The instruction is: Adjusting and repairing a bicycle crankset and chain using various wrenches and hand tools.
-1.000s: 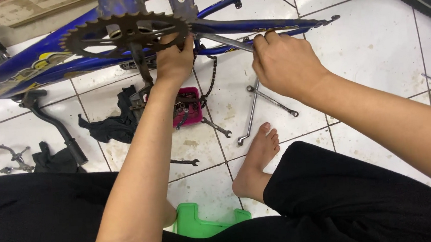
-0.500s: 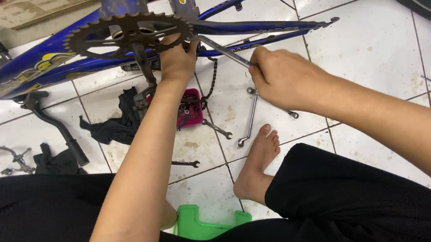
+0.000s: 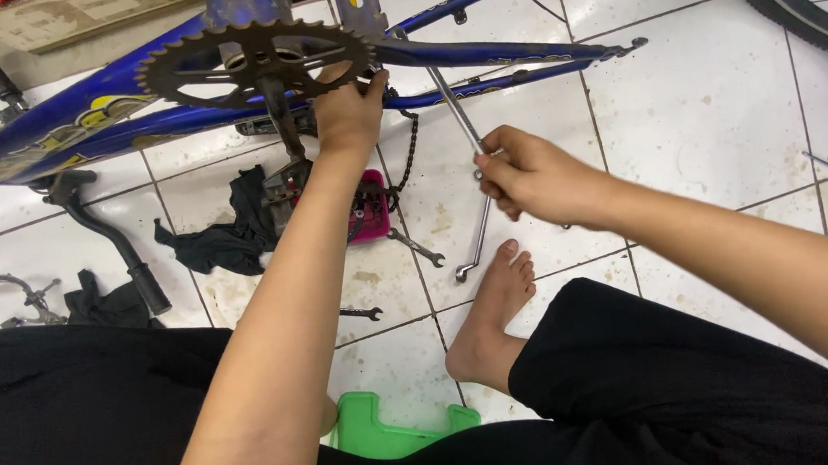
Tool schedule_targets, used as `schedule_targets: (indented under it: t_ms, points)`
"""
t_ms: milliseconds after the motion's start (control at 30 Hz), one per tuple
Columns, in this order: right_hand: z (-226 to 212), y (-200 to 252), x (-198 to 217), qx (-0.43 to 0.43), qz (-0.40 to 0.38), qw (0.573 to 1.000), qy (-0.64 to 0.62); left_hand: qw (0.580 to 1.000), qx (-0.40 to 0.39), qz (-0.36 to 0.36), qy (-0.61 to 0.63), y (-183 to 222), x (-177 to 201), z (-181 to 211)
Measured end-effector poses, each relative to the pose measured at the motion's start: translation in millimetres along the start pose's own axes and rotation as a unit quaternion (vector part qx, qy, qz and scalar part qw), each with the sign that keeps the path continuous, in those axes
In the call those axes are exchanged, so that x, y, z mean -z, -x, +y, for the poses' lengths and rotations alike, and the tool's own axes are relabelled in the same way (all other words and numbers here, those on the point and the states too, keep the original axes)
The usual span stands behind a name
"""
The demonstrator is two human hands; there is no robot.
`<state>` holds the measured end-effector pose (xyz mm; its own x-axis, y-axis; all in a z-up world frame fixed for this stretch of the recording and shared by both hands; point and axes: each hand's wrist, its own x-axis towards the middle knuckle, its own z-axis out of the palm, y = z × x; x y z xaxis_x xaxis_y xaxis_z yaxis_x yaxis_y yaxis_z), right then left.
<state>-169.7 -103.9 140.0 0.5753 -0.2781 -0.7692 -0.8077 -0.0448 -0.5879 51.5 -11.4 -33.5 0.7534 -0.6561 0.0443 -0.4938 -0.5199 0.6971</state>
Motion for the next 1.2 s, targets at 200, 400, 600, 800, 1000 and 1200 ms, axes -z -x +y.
schedule_targets:
  t_ms: [200, 400, 600, 800, 1000, 1200]
  points:
    - [32.5, -27.8, -38.7, 0.082, -0.008, 0.982, -0.173, 0.944, 0.28, -0.101, 0.14, 33.0, 79.4, 92.8]
    - [23.1, -35.9, -58.1, 0.088, 0.026, 0.994, -0.056, 0.938, 0.205, -0.007, 0.278, 49.9, 53.2, 77.0]
    - [15.5, -32.5, -84.0, 0.099, 0.034, 0.992, -0.067, 0.97, 0.13, 0.017, 0.206, 51.7, 17.6, 28.2]
    - [-0.1, -31.8, -101.9, 0.064, -0.009, 0.983, -0.174, 0.981, 0.066, 0.044, 0.175, 47.7, 18.3, 28.1]
    - [-24.3, -7.9, -115.9, 0.098, -0.065, 0.961, -0.251, 0.996, -0.035, 0.061, 0.048, 49.2, 26.7, 30.3]
    - [-29.3, -9.6, -113.7, 0.1, -0.063, 0.975, -0.191, 0.996, -0.065, -0.032, 0.042, 33.8, 24.6, 28.8]
